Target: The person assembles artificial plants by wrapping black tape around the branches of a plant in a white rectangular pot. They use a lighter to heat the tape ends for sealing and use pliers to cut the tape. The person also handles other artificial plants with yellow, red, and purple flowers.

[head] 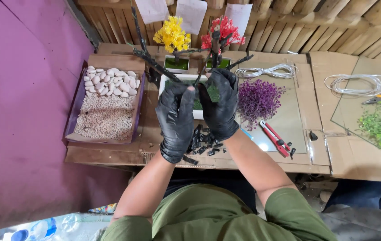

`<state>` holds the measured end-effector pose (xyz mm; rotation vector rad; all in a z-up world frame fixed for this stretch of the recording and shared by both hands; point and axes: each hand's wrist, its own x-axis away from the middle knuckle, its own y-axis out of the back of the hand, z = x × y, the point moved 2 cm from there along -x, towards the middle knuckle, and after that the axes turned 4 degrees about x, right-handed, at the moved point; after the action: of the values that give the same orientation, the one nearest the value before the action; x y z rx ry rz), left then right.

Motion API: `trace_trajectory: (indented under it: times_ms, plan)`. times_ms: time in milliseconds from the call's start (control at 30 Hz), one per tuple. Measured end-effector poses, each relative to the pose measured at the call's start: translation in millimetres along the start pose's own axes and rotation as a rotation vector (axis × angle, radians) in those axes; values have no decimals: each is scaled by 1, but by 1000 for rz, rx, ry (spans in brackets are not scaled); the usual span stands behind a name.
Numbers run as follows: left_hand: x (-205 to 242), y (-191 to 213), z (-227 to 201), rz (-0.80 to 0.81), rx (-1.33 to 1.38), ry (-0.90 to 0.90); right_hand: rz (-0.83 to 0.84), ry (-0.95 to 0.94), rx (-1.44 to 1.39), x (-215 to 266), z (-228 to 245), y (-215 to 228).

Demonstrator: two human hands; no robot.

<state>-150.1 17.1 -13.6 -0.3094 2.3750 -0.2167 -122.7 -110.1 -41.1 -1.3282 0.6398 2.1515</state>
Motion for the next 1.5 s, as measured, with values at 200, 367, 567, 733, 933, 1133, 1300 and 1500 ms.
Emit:
trace_trajectory:
  times_ms: [200, 367, 567, 733, 933, 1133, 1300, 1500]
  plan:
    - [0, -15, -34, 87, -84, -125, -198, 83, -47, -7, -16, -8]
    - [16, -32, -13, 80, -159, -248, -167, 110, -162, -20, -13, 6]
    - [20, -51, -4, 191, -254, -448, -155, -11, -115, -29, -15, 13]
    - [24, -58, -5, 290, -280, -475, -140, -170, -76, -32, -17, 17]
    - [36, -56, 22, 302, -123, -297, -137, -333, -32, -34, -24, 24]
    - [-9, -43, 34, 153, -28, -34, -109, -436, -38, -30, -45, 29]
    - [-34, -45, 94, 124, 60, 33, -116, -402, -76, -36, -58, 17]
    - [-61, -53, 107, 190, 222, 17, -201, -463, -287, -54, -65, -1]
